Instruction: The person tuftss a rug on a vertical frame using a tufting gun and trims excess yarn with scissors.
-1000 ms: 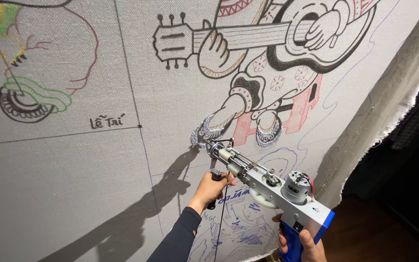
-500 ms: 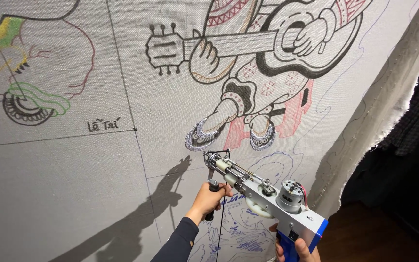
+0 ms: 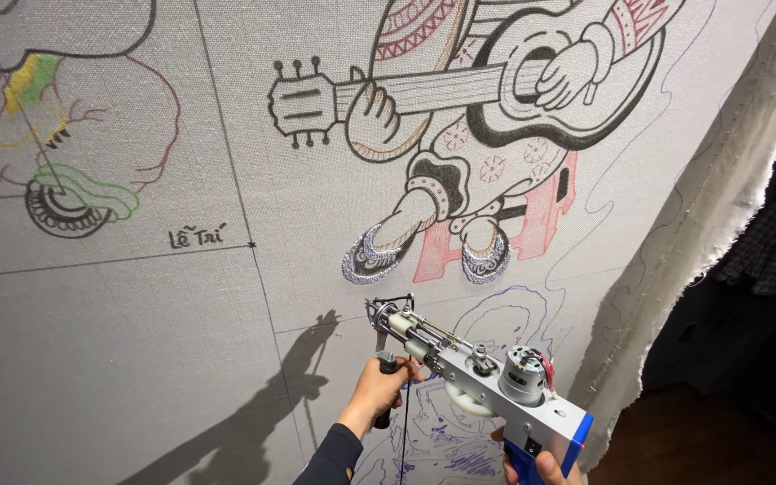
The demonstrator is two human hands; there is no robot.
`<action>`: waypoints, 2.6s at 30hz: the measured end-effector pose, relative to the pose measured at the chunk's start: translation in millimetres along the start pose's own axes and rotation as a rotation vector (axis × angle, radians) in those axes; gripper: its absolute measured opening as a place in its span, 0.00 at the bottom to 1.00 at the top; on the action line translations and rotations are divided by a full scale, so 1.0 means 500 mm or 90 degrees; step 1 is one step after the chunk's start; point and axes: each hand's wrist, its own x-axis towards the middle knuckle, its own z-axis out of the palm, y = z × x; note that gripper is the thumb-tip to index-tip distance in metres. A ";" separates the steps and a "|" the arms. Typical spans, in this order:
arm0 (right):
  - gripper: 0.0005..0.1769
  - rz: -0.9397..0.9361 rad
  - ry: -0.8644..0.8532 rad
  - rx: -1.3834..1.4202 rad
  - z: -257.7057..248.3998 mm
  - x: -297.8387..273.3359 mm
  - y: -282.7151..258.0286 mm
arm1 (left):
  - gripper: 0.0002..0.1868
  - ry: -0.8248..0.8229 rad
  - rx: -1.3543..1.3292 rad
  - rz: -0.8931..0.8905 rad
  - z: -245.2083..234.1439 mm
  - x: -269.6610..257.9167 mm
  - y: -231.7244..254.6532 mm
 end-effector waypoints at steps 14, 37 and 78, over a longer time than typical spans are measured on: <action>0.59 0.023 0.051 0.125 -0.030 -0.007 0.030 | 0.16 -0.060 0.031 0.065 0.019 0.005 0.070; 0.61 0.118 0.120 0.141 0.089 -0.006 -0.055 | 0.19 -0.092 0.140 0.082 0.003 0.054 0.132; 0.58 0.098 0.100 0.183 0.126 -0.016 -0.060 | 0.19 -0.087 0.167 0.067 -0.017 0.052 0.135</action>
